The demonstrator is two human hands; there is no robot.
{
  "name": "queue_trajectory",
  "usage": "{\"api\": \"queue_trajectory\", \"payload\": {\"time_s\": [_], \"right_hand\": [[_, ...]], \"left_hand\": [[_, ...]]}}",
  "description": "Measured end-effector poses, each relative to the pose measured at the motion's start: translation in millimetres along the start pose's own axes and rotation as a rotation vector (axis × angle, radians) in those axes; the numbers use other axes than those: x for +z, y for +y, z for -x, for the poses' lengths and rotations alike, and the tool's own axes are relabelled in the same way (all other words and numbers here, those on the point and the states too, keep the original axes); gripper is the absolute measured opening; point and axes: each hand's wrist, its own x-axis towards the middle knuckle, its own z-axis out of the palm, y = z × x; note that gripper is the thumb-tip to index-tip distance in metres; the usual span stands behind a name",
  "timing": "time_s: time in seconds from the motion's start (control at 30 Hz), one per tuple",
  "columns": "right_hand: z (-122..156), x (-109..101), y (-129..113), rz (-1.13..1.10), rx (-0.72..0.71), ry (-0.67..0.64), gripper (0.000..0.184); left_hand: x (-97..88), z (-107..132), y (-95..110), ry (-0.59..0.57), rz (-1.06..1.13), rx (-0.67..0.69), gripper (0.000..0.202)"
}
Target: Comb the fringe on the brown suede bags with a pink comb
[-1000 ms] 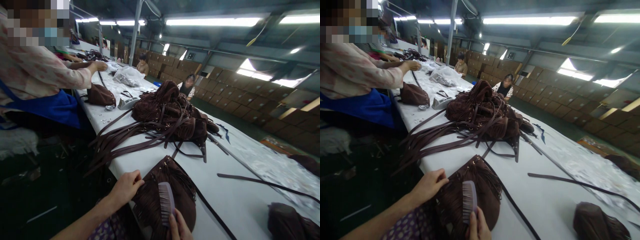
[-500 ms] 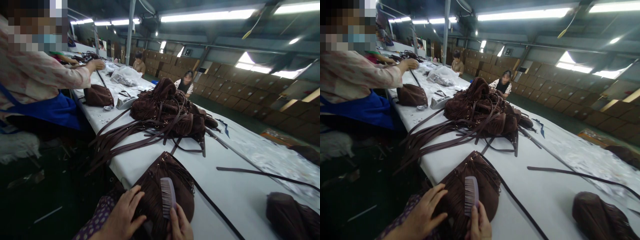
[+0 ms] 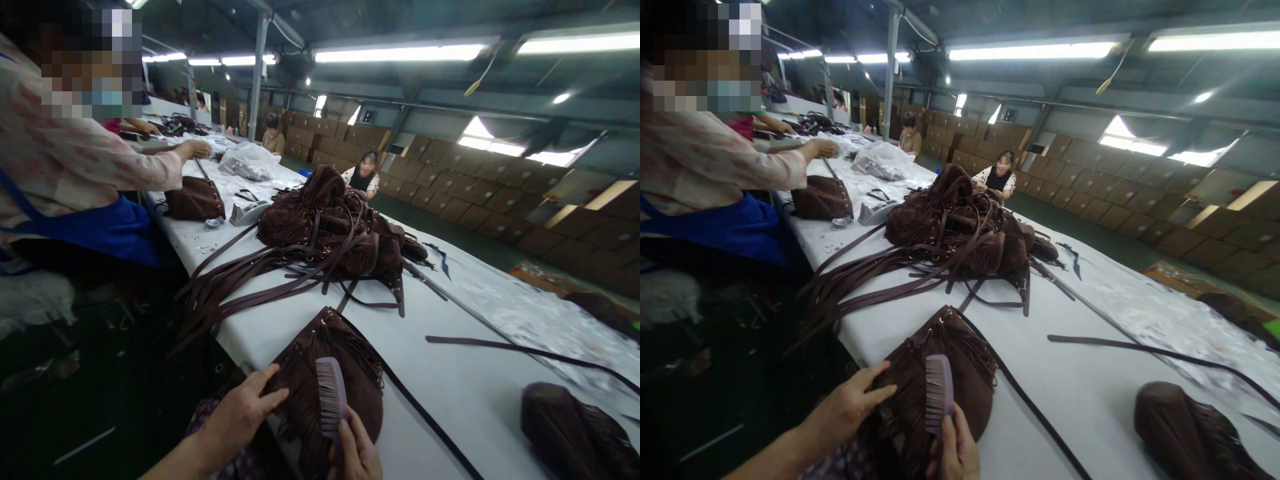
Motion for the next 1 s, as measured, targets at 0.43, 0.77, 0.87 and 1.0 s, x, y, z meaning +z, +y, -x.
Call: {"api": "queue_trajectory", "payload": {"time_s": [0.43, 0.77, 0.87, 1.0], "right_hand": [[-17, -1, -71, 0.36, -0.279, -0.058, 0.063], [-21, 49, -113, 0.543, -0.471, -0.248, 0.061], [-29, 59, -98, 0.378, -0.369, -0.309, 0.039], [-36, 60, -88, 0.077, -0.056, -0.341, 0.055]], "left_hand": [[-40.7, -36, -4, 0.115, 0.469, -0.026, 0.031], [-93.8, -141, -11, -0.209, 0.586, 0.235, 0.023], [-87.3, -163, -7, -0.279, 0.611, 0.327, 0.027], [-69.3, -183, -7, -0.283, 0.648, 0.35, 0.029]]}}
